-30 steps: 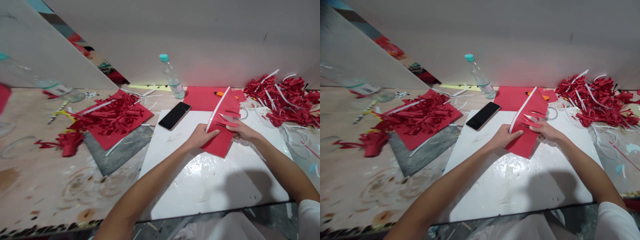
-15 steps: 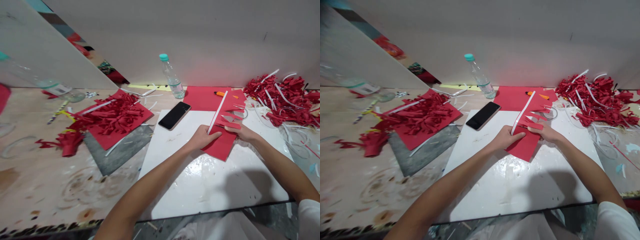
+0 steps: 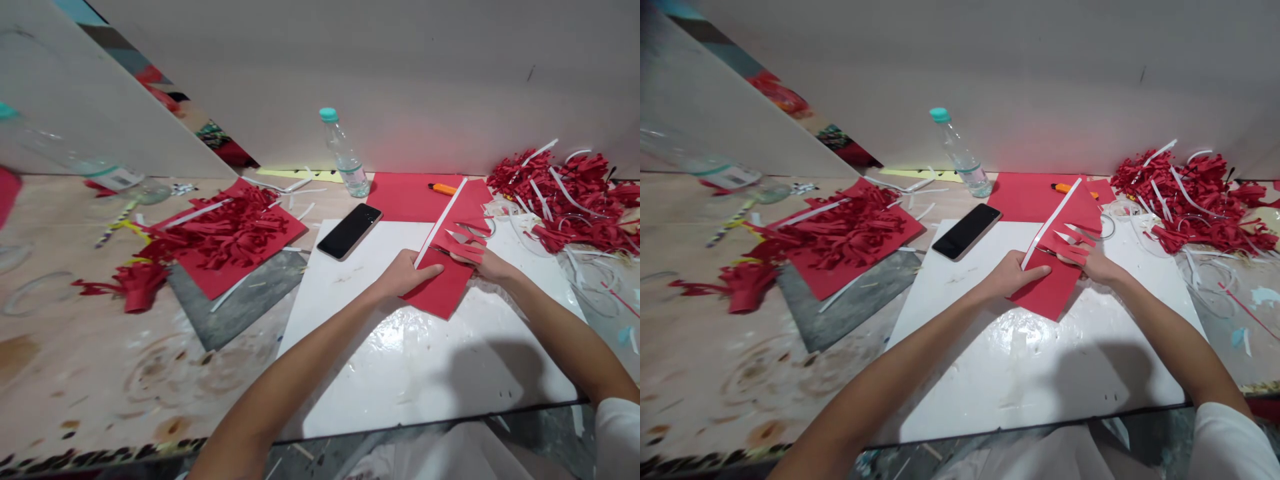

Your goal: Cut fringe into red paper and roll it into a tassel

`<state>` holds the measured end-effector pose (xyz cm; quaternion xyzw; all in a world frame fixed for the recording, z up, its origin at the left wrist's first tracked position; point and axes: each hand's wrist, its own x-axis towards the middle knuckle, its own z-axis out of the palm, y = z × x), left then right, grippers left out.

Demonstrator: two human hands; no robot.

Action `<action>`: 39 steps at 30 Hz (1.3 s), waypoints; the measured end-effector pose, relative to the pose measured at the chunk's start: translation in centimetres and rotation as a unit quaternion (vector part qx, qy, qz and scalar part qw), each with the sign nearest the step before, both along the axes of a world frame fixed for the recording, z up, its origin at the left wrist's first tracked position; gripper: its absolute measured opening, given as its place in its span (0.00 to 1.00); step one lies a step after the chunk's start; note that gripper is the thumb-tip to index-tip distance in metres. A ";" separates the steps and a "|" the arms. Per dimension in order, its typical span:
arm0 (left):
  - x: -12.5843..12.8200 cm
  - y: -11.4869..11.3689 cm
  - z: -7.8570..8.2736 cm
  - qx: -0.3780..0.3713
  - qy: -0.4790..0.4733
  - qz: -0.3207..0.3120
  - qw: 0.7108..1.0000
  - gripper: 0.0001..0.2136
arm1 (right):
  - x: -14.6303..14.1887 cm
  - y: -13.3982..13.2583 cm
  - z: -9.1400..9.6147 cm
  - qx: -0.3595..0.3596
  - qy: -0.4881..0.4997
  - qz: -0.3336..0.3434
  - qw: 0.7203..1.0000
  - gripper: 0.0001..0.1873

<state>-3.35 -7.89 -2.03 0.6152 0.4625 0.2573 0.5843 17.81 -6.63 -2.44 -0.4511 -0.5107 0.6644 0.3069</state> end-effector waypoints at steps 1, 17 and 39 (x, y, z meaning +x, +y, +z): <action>-0.1 0.1 -0.1 -0.004 -0.003 -0.011 1.000 0.20 | 0.1 0.0 -0.1 0.004 0.000 0.003 1.000 0.20; -2.0 2.1 -0.6 0.015 -0.018 0.121 0.992 0.22 | 3.6 2.0 1.0 -0.061 0.041 0.086 0.994 0.16; -1.6 2.0 -1.2 0.037 -0.015 0.121 0.992 0.23 | 2.9 1.5 1.1 -0.050 0.008 0.098 0.994 0.18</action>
